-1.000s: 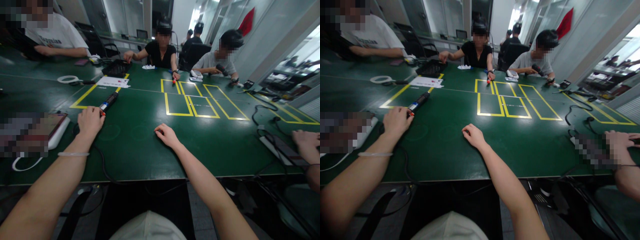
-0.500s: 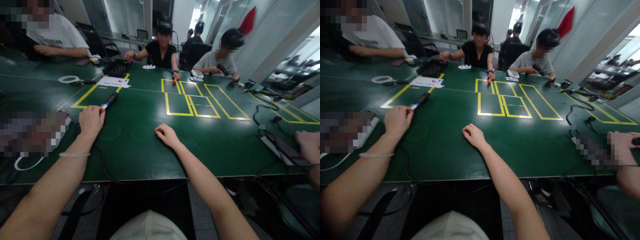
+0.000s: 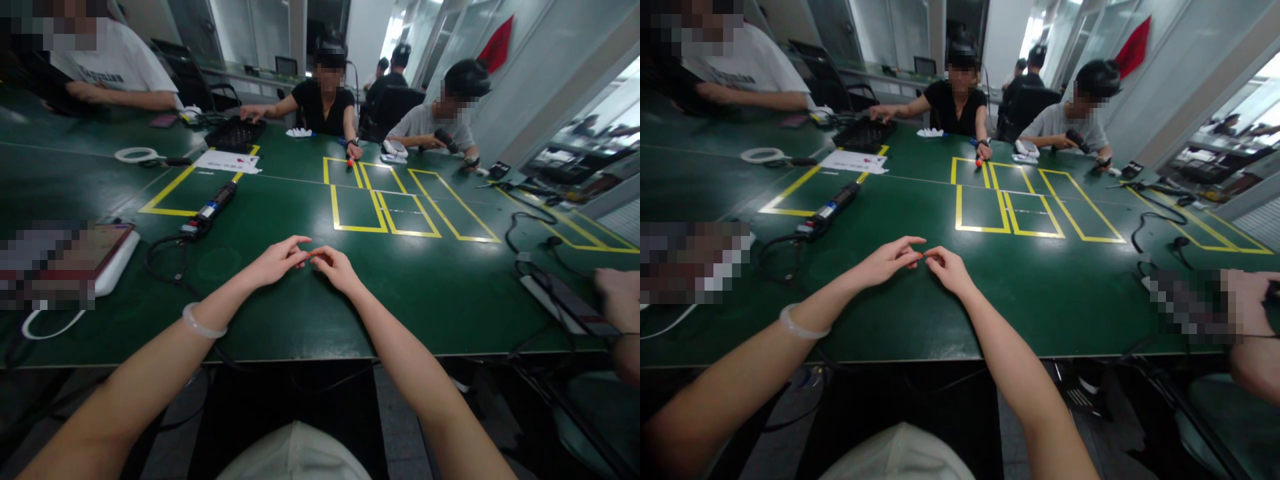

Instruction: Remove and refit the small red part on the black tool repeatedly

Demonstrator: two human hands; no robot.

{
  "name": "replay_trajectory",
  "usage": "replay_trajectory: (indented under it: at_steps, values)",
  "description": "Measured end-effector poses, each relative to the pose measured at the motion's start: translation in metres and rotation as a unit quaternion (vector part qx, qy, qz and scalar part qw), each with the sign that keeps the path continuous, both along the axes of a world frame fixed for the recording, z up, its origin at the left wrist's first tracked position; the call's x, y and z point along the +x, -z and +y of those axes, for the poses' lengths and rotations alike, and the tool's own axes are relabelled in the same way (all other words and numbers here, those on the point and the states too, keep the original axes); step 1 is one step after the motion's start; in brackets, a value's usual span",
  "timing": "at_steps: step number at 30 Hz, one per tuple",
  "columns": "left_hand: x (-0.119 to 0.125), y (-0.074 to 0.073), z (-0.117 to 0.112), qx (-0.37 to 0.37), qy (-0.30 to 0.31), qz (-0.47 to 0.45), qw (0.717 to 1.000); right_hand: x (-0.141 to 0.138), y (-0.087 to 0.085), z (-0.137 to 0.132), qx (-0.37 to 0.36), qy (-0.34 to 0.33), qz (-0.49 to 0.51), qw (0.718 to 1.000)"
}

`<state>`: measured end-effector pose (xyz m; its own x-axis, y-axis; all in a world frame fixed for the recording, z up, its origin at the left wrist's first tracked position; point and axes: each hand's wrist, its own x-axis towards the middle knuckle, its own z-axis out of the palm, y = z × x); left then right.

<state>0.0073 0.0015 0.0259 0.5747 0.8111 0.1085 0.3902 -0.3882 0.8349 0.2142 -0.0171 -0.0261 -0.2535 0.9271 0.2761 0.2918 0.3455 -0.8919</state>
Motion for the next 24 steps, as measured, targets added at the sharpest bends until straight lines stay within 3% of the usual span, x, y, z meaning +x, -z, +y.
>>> replay_trajectory:
  at_steps: [4, 11, 17, 24]
  values:
    - [0.01, 0.009, -0.008, -0.039, 0.046, -0.002, 0.998, -0.002, 0.004, 0.002, -0.057, -0.052, 0.095, 0.993]
    - [0.001, 0.014, -0.009, -0.063, 0.034, -0.028, 0.997, -0.004, -0.004, -0.004, -0.07, -0.116, 0.1, 0.986]
    - [0.0, 0.018, -0.008, -0.077, 0.019, -0.053, 0.995, -0.005, -0.006, -0.005, -0.069, -0.11, 0.085, 0.988]
    - [0.0, 0.016, -0.009, -0.044, -0.002, -0.074, 0.996, -0.005, -0.004, -0.002, -0.094, -0.088, 0.145, 0.981]
